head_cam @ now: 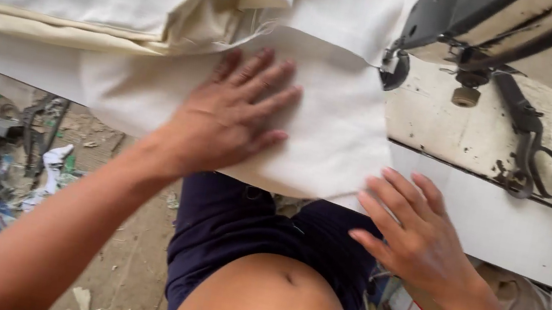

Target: Folding and aligning fabric pieces on a sewing machine table to prepare them for stitching.

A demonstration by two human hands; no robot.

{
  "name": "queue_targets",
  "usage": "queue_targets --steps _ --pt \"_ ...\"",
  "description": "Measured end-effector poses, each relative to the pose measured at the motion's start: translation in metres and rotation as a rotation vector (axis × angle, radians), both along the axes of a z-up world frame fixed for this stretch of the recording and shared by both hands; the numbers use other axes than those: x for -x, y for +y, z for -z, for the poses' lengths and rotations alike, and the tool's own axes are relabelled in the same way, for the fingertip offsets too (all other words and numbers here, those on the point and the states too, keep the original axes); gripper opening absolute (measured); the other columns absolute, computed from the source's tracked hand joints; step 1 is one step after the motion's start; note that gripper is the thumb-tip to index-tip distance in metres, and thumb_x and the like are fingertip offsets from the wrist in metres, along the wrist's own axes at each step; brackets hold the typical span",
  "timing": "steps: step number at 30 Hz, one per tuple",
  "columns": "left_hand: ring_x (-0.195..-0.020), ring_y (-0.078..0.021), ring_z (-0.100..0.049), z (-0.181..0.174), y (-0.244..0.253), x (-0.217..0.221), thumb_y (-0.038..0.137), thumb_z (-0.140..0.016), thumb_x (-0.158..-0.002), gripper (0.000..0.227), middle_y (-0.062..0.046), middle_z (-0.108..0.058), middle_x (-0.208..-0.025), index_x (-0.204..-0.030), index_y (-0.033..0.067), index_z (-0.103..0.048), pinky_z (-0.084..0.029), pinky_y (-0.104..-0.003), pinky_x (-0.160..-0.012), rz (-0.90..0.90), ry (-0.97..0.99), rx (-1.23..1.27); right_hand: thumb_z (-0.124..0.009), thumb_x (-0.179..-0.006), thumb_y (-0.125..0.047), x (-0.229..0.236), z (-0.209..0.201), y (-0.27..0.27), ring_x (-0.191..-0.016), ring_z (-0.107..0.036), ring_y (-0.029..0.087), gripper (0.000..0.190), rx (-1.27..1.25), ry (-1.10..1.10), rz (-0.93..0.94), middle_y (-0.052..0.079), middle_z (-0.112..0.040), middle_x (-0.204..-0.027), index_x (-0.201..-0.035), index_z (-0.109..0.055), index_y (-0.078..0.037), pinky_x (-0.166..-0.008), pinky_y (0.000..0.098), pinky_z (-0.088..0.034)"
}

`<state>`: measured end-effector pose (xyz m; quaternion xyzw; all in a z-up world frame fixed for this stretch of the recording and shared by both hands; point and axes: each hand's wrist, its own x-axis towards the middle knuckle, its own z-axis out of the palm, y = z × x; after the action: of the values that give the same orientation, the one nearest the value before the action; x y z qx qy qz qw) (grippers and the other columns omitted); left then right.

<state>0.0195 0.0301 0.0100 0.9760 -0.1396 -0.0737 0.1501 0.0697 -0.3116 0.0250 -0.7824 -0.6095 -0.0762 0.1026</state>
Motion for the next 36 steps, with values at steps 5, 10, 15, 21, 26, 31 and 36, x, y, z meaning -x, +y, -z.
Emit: queue_targets --steps 5,10,15,21,26,31,36 --pt "-0.149 -0.0467 -0.026 -0.014 -0.027 0.038 0.036 -0.047 -0.107 0.055 -0.028 -0.031 -0.162 -0.152 0.0055 -0.046 -0.02 -0.059 -0.123 -0.093 -0.168 -0.064 -0.069 -0.101 -0.025 -0.005 0.008 0.021 -0.113 -0.066 0.028 0.031 -0.059 -0.055 -0.102 0.011 -0.067 -0.121 -0.122 -0.065 -0.003 -0.104 0.0462 -0.046" --pt "-0.116 -0.0417 -0.054 0.001 -0.104 0.081 0.062 -0.091 -0.071 0.082 -0.016 -0.054 -0.123 -0.129 0.0157 -0.056 -0.044 -0.054 -0.104 -0.139 -0.467 -0.104 -0.076 -0.097 -0.003 0.002 0.012 0.023 -0.098 -0.062 0.032 0.023 -0.153 0.022 -0.092 0.018 -0.063 -0.117 -0.117 -0.066 0.003 -0.087 0.0392 -0.056" --pt "-0.124 -0.0422 -0.061 0.077 -0.118 0.077 0.006 -0.063 -0.097 0.021 -0.013 -0.059 -0.126 -0.113 0.0161 -0.055 -0.043 -0.057 -0.112 -0.298 -0.79 -0.087 -0.079 -0.092 -0.011 -0.001 0.027 0.021 -0.097 -0.062 0.028 0.022 -0.209 0.02 -0.062 0.012 -0.067 -0.112 -0.112 -0.071 -0.005 -0.084 0.0406 -0.05" --pt "-0.13 -0.0378 -0.063 0.045 -0.116 0.094 0.012 -0.059 -0.102 0.012 -0.011 -0.069 -0.131 -0.111 0.0148 -0.066 -0.032 -0.057 -0.12 -0.339 -0.802 0.014 -0.08 -0.087 -0.013 -0.002 0.031 0.02 -0.096 -0.066 0.028 0.023 -0.286 0.043 -0.038 0.011 -0.071 -0.107 -0.109 -0.076 -0.006 -0.084 0.0401 -0.051" --pt "-0.114 -0.0415 -0.063 0.021 -0.111 0.103 0.009 -0.064 -0.089 0.02 -0.016 -0.063 -0.117 -0.108 0.0079 -0.073 -0.044 -0.06 -0.109 -0.382 -0.693 0.055 -0.079 -0.091 -0.016 -0.013 0.017 0.02 -0.094 -0.064 0.028 0.019 -0.267 0.186 -0.061 0.011 -0.07 -0.106 -0.105 -0.076 -0.004 -0.085 0.0391 -0.051" --pt "-0.102 -0.0292 -0.064 -0.002 -0.092 0.099 0.008 -0.066 -0.094 0.018 -0.007 -0.065 -0.096 -0.11 0.0126 -0.073 -0.046 -0.054 -0.1 -0.385 -0.397 0.092 -0.067 -0.1 -0.019 -0.025 0.005 0.024 -0.091 -0.067 0.027 0.017 -0.212 0.43 0.001 0.006 -0.075 -0.099 -0.097 -0.078 -0.006 -0.082 0.0359 -0.048" --pt "-0.079 -0.0308 -0.054 -0.024 -0.07 0.085 -0.007 -0.05 -0.085 0.036 -0.005 -0.058 -0.072 -0.115 0.0089 -0.06 -0.04 -0.053 -0.105 -0.301 -0.209 0.199 -0.068 -0.1 -0.015 -0.037 0.016 0.024 -0.086 -0.067 0.024 0.016 -0.187 0.499 0.008 0.007 -0.074 -0.098 -0.112 -0.07 -0.003 -0.085 0.0383 -0.044"
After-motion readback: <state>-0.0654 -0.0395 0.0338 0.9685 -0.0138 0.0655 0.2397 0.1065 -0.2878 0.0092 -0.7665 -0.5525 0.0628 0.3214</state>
